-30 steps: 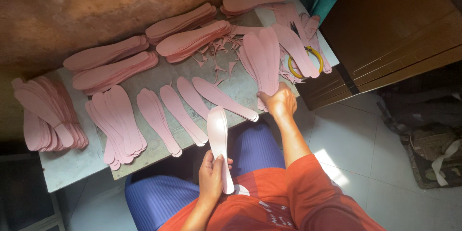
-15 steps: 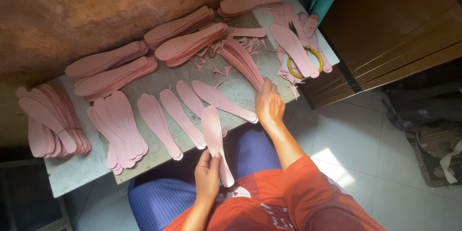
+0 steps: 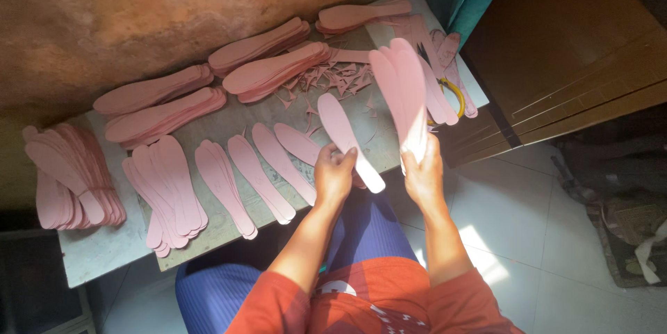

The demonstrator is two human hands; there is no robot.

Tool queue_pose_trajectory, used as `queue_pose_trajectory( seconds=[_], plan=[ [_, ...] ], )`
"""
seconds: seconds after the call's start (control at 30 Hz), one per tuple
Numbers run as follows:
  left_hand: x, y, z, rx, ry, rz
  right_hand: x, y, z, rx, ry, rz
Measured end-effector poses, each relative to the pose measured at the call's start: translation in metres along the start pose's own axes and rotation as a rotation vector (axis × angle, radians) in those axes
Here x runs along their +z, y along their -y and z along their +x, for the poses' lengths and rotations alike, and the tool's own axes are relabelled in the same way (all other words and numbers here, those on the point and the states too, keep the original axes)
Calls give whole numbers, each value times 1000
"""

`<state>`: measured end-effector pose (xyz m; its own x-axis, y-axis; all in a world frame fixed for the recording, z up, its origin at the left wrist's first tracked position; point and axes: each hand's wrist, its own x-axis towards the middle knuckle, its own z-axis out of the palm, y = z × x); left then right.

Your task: The person sits on the floor at a low table and repeatedly picks up pink shoe insoles, aligns them, and stacks them into neat piles. They handle the insoles one by one, occasionally adjusting the stacks and moving scrap pieces aside.

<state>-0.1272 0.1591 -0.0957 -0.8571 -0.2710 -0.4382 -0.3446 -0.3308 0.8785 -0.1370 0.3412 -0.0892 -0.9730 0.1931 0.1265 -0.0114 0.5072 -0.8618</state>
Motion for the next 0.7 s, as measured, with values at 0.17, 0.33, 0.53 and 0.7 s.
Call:
queue_pose_trajectory(
  seconds=[0.17, 0.33, 0.53, 0.7],
  plan=[
    [56, -7, 29, 68, -164, 208, -39, 2, -30, 175, 63, 326],
    [60, -21, 30, 125, -186, 652, -56, 4, -59, 359, 233, 665],
    [21, -17, -20, 341, -295, 975, -47, 15, -78, 390, 345, 668],
    [9, 5, -2, 417, -256, 1129, -31, 25, -81, 370, 362, 725]
  ],
)
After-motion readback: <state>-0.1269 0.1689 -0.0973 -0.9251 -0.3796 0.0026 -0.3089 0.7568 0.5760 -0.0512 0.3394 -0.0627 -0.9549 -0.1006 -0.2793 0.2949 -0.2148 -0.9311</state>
